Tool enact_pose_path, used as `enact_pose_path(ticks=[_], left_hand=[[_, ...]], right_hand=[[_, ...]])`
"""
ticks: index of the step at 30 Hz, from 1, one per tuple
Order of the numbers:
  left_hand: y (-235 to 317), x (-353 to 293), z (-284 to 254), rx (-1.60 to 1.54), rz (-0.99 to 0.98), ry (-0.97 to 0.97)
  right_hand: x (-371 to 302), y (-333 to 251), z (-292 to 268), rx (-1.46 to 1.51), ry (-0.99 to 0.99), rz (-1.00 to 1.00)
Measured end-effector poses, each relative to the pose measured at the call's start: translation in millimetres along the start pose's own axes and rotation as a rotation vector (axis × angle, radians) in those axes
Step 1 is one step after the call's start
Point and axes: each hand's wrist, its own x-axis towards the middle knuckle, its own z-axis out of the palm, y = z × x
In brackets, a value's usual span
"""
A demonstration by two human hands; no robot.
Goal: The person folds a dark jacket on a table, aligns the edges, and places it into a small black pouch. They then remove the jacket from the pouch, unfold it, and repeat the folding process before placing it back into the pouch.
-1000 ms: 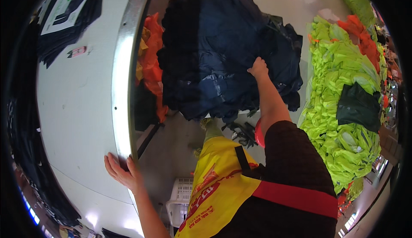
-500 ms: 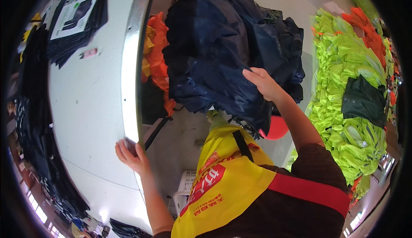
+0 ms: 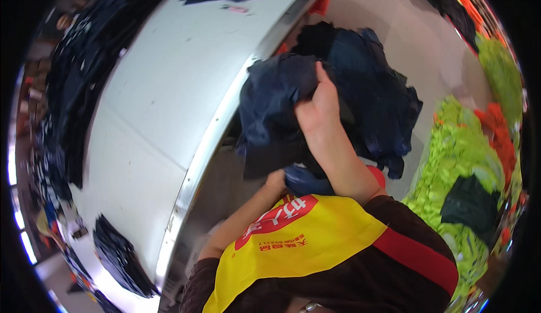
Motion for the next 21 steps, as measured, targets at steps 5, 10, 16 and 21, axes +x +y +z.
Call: enact_pose_path(ticks=[5, 10, 16, 21], left_hand=[[90.3, -68.9, -112.5, -0.807, 0.279, 0.197], [111.1, -233.7, -238.3, -0.577, 0.688, 0.680], [71.9, -373.4, -283.8, -0.211, 0.801, 1.143], [71.1, -477.5, -290.6, 0.070, 0.865, 1.369]], right_hand=[[42.5, -54.4, -48.5, -0.425, 0.036, -0.226], [-6.4, -67.7, -61.5, -2.595, -0.256, 0.216], [-66.0, 96.8, -26.8, -1.875, -1.572, 0.184], [-130.3, 215.2, -82.7, -1.648, -1.919, -0.225]])
